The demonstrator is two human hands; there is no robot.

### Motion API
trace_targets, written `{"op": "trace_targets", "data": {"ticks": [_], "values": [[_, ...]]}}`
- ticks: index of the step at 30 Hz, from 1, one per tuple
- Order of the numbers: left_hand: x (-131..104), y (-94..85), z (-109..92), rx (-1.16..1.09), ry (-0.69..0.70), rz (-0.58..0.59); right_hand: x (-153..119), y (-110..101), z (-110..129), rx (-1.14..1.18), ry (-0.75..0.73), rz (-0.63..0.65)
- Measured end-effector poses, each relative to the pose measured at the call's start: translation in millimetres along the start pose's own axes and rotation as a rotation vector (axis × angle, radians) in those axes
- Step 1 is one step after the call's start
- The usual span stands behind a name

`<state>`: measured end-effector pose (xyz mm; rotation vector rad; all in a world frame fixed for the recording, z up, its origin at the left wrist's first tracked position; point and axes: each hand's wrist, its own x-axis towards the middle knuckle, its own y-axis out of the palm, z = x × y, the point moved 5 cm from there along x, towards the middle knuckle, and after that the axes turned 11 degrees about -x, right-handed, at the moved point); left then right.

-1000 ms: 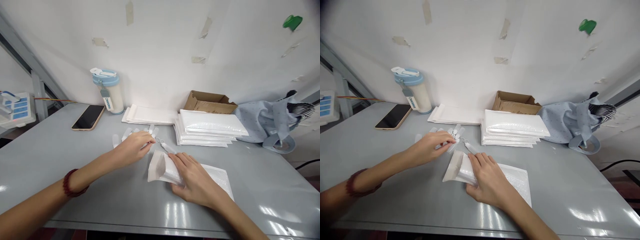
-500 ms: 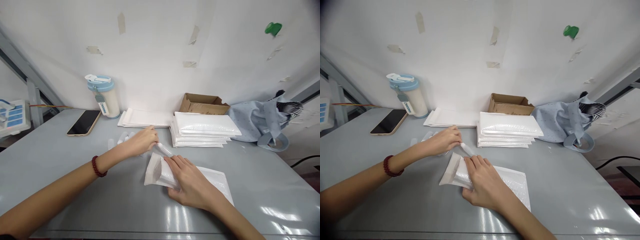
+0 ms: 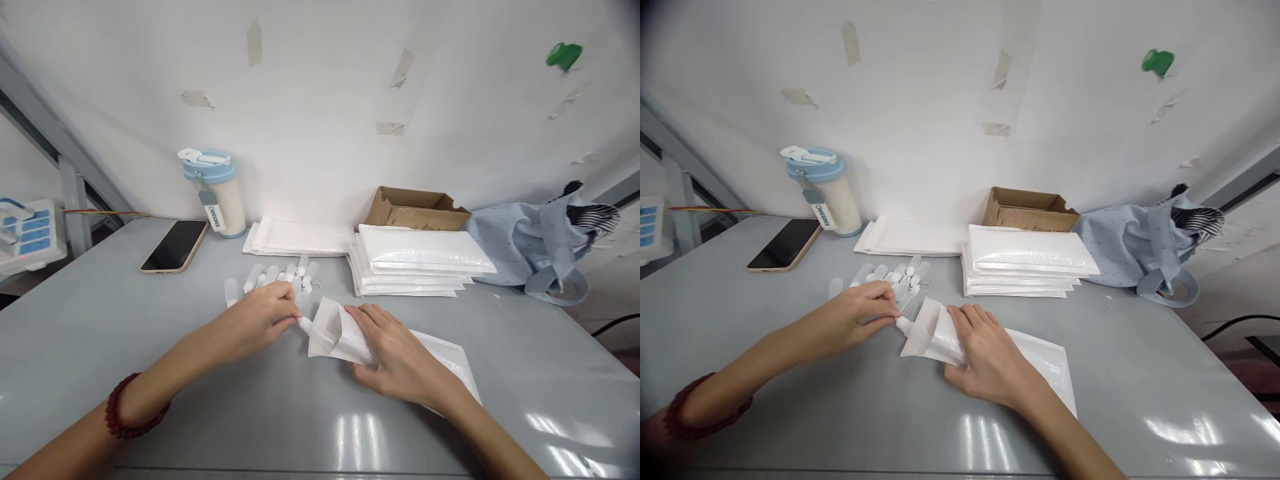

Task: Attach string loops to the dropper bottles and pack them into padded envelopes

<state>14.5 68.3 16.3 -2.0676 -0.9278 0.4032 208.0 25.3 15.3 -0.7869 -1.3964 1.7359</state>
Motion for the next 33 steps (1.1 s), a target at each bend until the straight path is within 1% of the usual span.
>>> {"op": "trace_targets", "data": {"ticks": [3,5,8,11,14,17,19,21,25,28,30,31,32,33], "values": [[1.2,17.9,-3.6,0.013,0.067,0.014,1.2,3.0,5.0,0.001,-0.02,0.004],[1.5,25.4,-6.6,-0.028,0.109,0.014,1.4,4.2,8.1,0.005,-0.029,0.006],[1.5,32.2,-12.5,-0.163,0.158,0.025,1.6,4.9,12.3,0.023,-0.049,0.0],[2.4,37.1,-19.8,-0.306,0.167,0.029,1.4,5.6,16.5,0.049,-0.072,-0.013],[3.0,43.3,-29.9,-0.404,0.189,0.001,-0.3,7.2,20.5,0.079,-0.082,-0.025],[2.7,50.1,-38.2,-0.442,0.2,-0.043,-2.3,9.4,23.7,0.094,-0.092,-0.035],[2.9,54.2,-39.6,-0.459,0.168,-0.061,-2.8,10.3,24.9,0.096,-0.097,-0.037],[3.7,57.7,-37.7,-0.528,0.099,-0.054,-2.4,10.6,25.1,0.099,-0.094,-0.035],[4.8,60.0,-33.6,-0.675,-0.031,0.008,-0.6,9.9,25.5,0.097,-0.084,-0.029],[4.5,55.1,-34.0,-0.71,-0.06,0.103,0.0,9.3,25.5,0.088,-0.08,-0.027],[4.2,46.7,-31.5,-0.736,-0.102,0.14,0.0,8.4,24.0,0.077,-0.074,-0.031],[4.1,40.4,-27.7,-0.756,-0.154,0.119,0.0,7.6,22.7,0.072,-0.069,-0.036],[3.7,32.5,-22.7,-0.77,-0.217,0.063,0.0,6.5,21.0,0.067,-0.063,-0.042],[2.8,23.6,-16.7,-0.775,-0.287,-0.024,0.0,5.2,19.1,0.062,-0.058,-0.053]]}}
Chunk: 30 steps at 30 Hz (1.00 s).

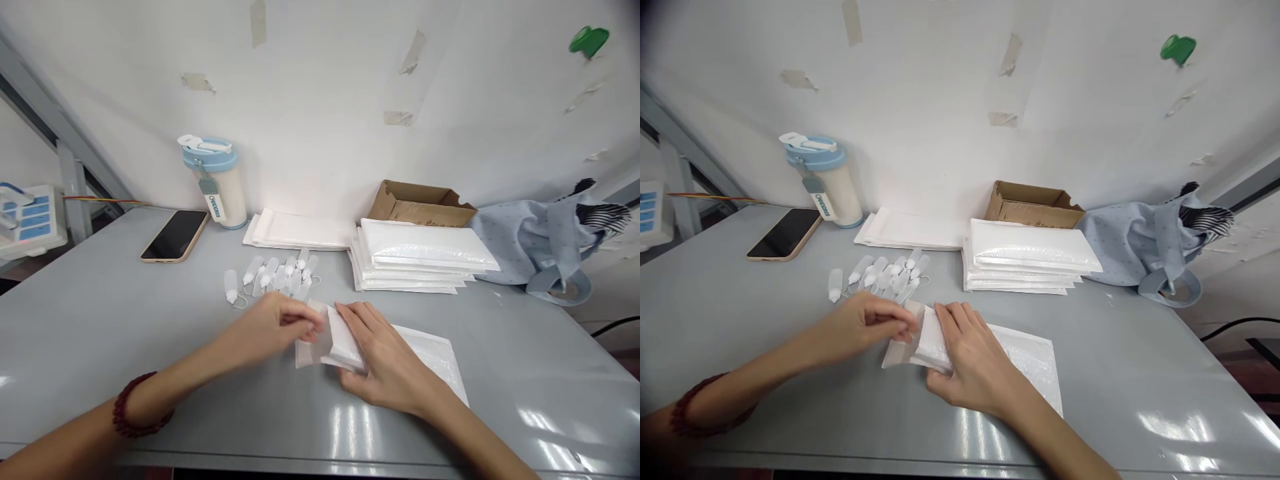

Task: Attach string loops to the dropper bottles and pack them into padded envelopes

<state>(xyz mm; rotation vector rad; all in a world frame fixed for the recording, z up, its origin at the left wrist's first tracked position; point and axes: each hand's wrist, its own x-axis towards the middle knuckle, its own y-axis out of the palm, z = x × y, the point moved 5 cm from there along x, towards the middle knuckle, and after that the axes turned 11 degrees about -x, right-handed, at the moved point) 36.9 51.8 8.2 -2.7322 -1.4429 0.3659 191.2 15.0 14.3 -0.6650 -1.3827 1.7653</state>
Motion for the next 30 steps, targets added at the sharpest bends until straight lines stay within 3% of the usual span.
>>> {"op": "trace_targets", "data": {"ticks": [3,5,9,11,19,25,30], "values": [[-2.9,-22.8,-3.8,0.057,-0.067,-0.212,-0.2,-5.5,-4.9,-0.013,0.008,-0.048],[-4.1,-24.1,-0.5,0.125,-0.129,-0.183,-0.5,-8.8,-6.6,-0.028,0.011,-0.078],[-3.7,-8.5,16.8,0.117,-0.216,0.009,-1.5,-10.4,-6.0,-0.049,0.009,-0.104],[-2.7,-1.8,24.1,0.083,-0.233,0.051,-2.2,-9.6,-5.3,-0.055,-0.005,-0.122],[0.4,3.3,34.1,0.197,-0.263,0.022,-6.5,-11.7,-1.7,-0.041,-0.142,-0.309],[-0.3,4.8,35.0,0.248,-0.225,-0.006,-4.0,6.5,0.9,-0.134,-0.18,-0.269],[0.5,7.9,27.4,0.202,-0.206,-0.004,-2.5,23.3,9.0,-0.355,-0.169,-0.206]]}}
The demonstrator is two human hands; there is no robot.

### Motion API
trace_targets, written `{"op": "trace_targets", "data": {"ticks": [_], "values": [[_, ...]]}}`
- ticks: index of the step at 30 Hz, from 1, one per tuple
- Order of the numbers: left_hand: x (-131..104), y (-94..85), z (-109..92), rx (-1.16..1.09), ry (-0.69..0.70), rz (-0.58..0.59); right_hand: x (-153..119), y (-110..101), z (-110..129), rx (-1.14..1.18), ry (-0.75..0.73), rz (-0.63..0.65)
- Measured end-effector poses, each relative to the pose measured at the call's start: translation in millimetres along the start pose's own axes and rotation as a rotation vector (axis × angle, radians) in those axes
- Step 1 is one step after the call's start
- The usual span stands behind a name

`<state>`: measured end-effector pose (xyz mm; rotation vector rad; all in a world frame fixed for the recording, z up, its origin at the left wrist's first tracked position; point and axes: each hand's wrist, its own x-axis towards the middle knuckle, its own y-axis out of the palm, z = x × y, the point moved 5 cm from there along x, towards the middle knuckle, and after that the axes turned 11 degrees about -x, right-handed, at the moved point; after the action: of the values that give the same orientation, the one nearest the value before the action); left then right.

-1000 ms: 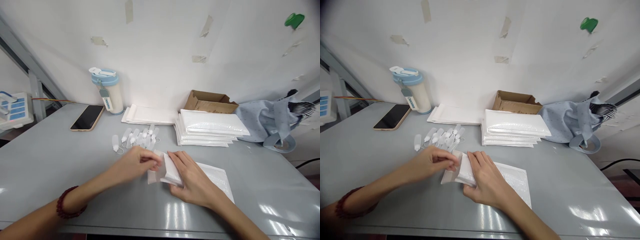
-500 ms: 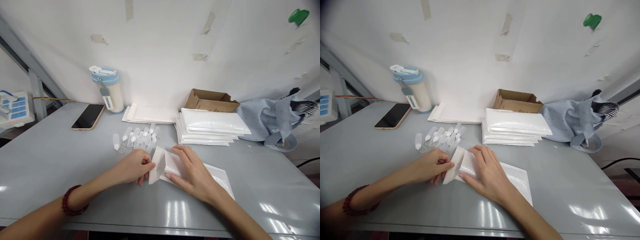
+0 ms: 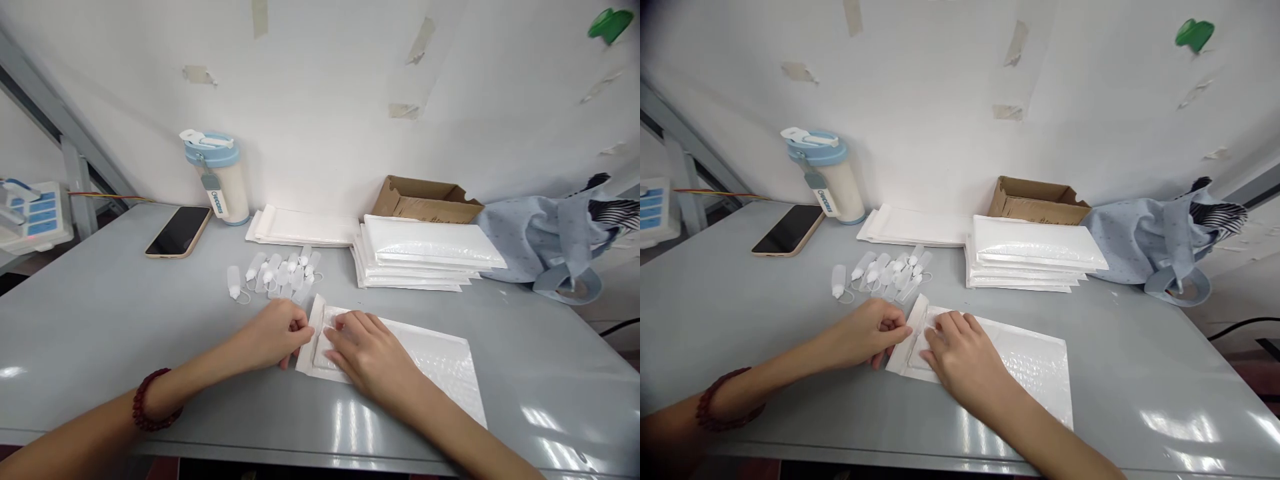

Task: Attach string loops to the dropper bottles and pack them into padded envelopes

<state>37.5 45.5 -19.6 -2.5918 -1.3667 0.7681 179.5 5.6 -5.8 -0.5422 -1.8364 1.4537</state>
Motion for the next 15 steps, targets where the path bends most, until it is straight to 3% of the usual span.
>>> {"op": "trace_targets", "data": {"ticks": [3,8,15], "values": [[0.4,1.8,-4.2,-0.04,0.006,-0.006,-1.4,3.8,9.3,-0.104,-0.015,0.062],[1.9,6.6,-6.2,-0.051,0.059,-0.026,-9.5,3.7,19.9,-0.19,-0.043,0.026],[-2.1,17.2,-13.8,0.253,0.336,-0.071,-13.1,0.2,26.7,-0.172,-0.025,-0.056]]}}
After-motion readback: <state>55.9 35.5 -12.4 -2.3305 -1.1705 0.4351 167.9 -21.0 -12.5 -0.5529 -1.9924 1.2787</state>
